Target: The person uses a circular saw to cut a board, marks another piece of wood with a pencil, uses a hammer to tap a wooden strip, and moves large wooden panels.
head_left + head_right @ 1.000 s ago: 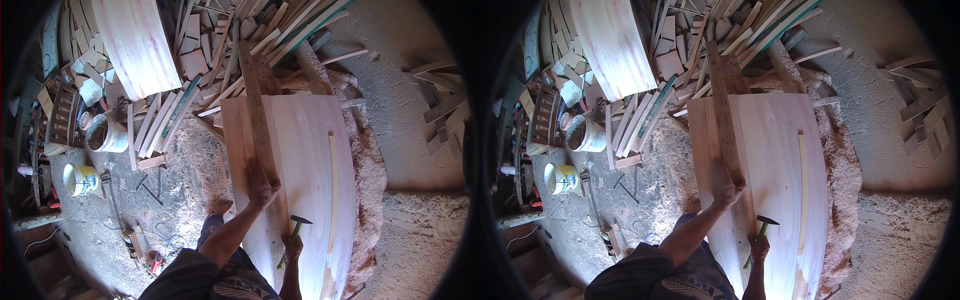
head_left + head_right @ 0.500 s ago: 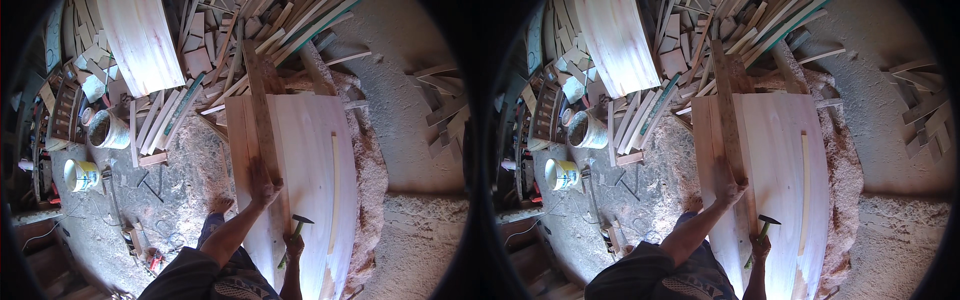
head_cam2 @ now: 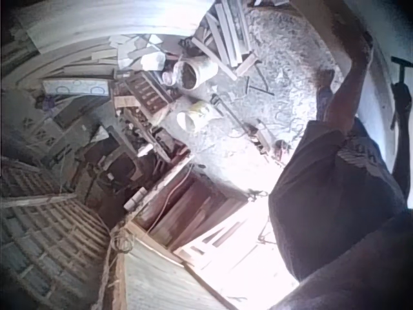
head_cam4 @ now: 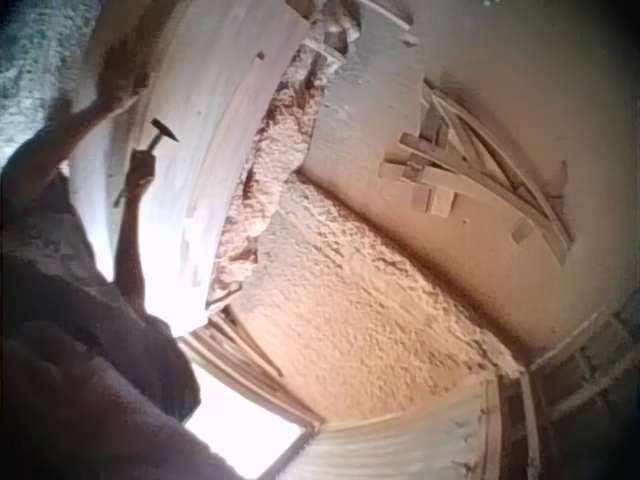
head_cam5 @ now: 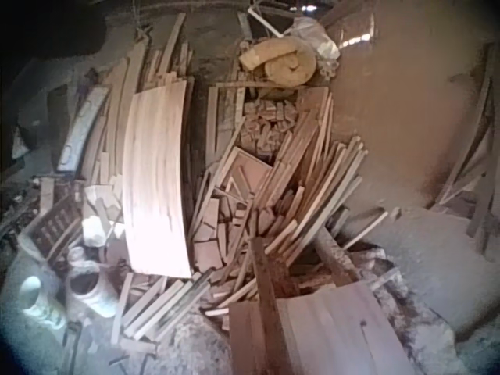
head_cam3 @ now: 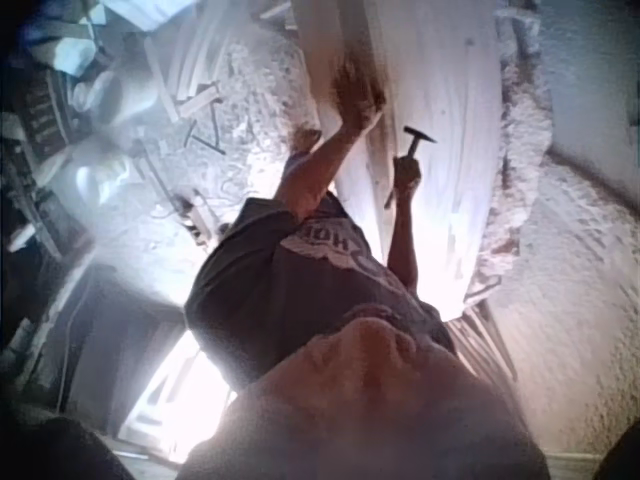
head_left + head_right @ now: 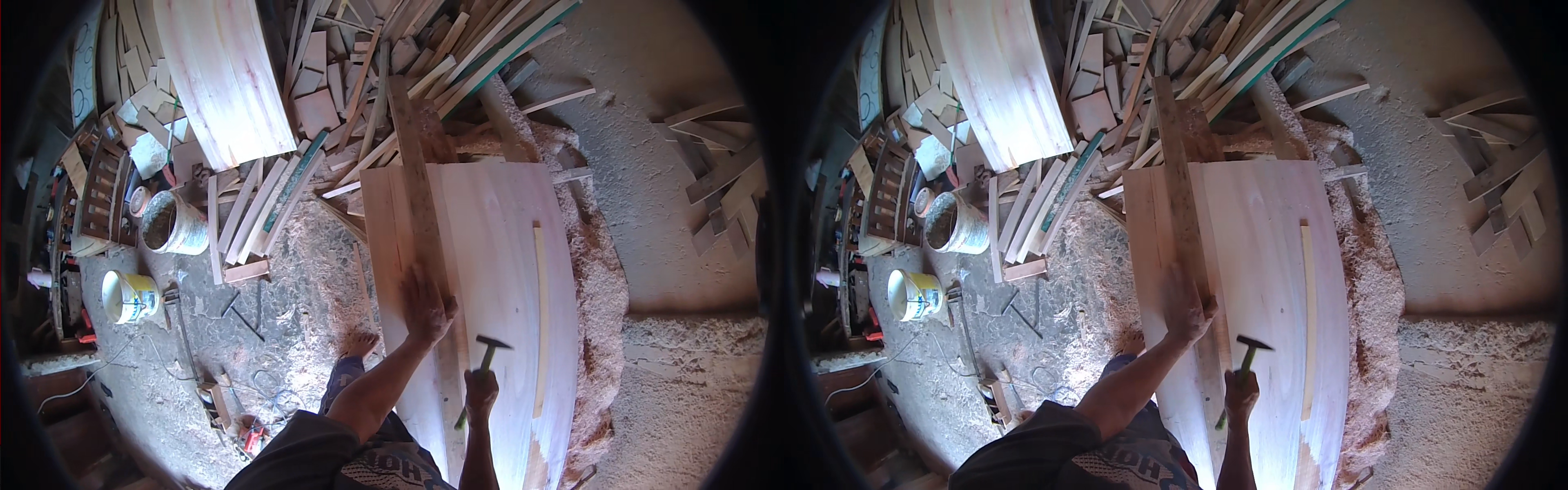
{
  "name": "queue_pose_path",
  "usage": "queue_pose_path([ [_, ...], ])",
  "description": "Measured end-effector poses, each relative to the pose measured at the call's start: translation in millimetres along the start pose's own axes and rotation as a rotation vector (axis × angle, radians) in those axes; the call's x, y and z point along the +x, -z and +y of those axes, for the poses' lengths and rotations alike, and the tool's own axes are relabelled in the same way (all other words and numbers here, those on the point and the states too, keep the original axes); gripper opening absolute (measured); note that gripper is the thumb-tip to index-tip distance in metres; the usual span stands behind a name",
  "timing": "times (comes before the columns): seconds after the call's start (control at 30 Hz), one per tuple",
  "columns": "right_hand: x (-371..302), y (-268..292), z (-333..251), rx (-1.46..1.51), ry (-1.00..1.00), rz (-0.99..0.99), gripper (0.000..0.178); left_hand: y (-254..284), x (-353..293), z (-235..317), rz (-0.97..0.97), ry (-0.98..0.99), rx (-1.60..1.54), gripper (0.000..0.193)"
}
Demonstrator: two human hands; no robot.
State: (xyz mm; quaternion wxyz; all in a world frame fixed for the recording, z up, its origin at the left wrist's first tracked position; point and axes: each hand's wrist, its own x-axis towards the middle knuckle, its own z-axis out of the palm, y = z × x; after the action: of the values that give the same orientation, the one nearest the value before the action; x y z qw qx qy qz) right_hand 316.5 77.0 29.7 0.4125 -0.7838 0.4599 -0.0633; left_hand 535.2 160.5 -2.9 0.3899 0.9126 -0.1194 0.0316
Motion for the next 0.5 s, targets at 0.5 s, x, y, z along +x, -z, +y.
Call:
queue_pose_path([
  [0.5, 169, -79, -249, -0.479, 0.673, -0.220, 0.057, -4, 12, -8, -0.049, -0.178, -0.017, 0.078],
])
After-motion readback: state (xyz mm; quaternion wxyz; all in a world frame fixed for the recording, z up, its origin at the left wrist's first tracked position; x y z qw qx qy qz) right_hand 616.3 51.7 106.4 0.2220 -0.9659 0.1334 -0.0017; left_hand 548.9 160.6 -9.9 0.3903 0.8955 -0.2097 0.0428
